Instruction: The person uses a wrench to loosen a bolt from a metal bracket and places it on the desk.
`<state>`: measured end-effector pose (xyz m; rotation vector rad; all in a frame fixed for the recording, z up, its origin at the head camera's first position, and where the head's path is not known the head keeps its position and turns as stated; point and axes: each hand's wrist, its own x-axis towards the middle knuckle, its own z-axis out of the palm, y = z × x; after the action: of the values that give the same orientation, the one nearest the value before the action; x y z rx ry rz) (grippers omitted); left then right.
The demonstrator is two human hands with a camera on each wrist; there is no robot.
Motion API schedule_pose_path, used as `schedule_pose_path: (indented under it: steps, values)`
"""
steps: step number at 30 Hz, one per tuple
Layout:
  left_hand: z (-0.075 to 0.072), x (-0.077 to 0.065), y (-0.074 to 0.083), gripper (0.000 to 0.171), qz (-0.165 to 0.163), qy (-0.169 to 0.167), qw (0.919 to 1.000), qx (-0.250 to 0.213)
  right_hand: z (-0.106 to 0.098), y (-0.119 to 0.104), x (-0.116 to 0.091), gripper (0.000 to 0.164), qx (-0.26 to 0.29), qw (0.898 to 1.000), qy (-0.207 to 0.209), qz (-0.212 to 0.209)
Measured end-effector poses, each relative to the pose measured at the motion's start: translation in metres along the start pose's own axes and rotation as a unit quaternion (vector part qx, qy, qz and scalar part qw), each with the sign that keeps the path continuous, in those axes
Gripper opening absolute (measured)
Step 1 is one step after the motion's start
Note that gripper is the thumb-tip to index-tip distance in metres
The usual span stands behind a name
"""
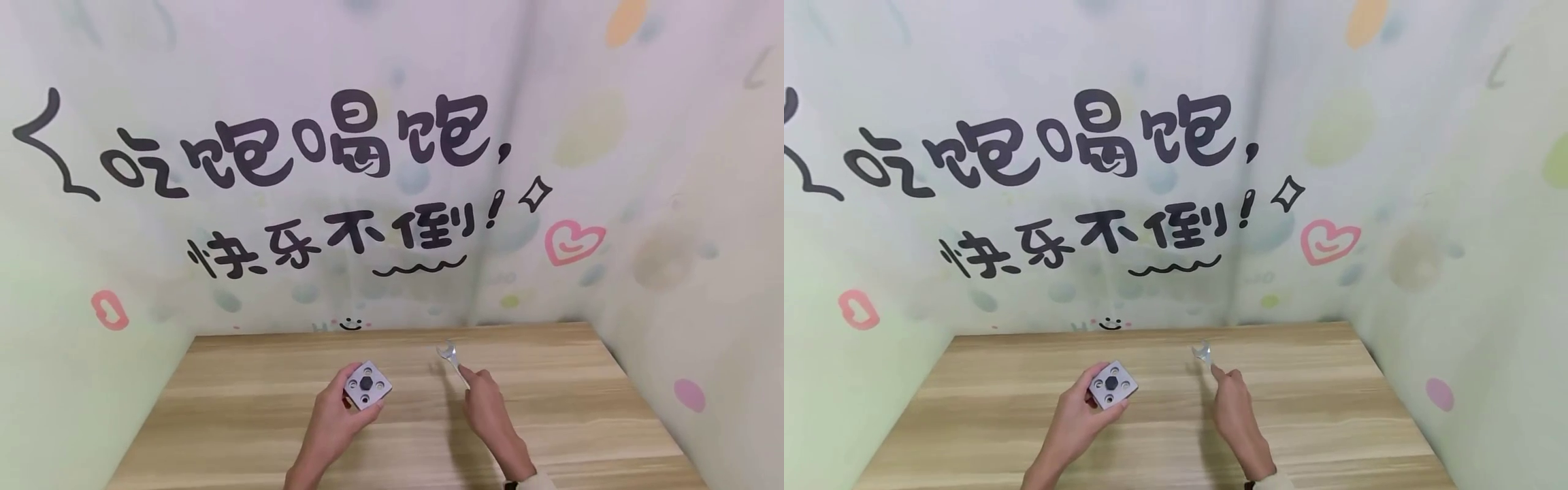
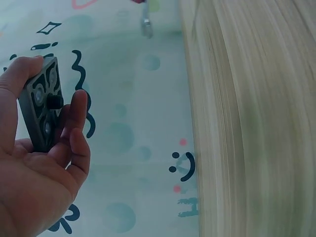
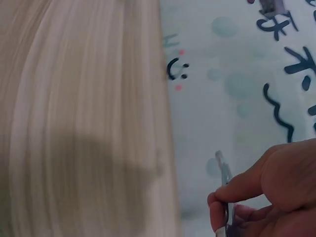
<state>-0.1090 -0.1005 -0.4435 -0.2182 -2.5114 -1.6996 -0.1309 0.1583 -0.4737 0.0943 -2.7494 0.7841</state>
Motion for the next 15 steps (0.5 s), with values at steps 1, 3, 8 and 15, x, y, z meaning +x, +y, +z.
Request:
schedule_pose_path:
  steps: [1,3,8,15]
  values:
    - [-0.001,-0.002,0.000,0.068,0.002,0.005,1.0000,-0.002,0.004,0.002,0.001,0.045,-0.003,1.000,-0.005,0.008]
    - [-0.003,-0.004,-0.002,0.068,0.008,0.010,0.9999,-0.004,0.012,0.006,0.003,0.046,-0.011,1.000,-0.011,0.015]
    - [-0.005,-0.009,0.012,0.066,0.006,-0.007,0.9999,-0.006,0.028,0.020,0.006,0.032,-0.038,0.999,-0.013,0.035]
    - [0.010,-0.003,0.000,0.067,0.015,-0.029,0.9994,-0.012,0.032,0.030,0.006,0.014,-0.051,0.997,0.016,0.047]
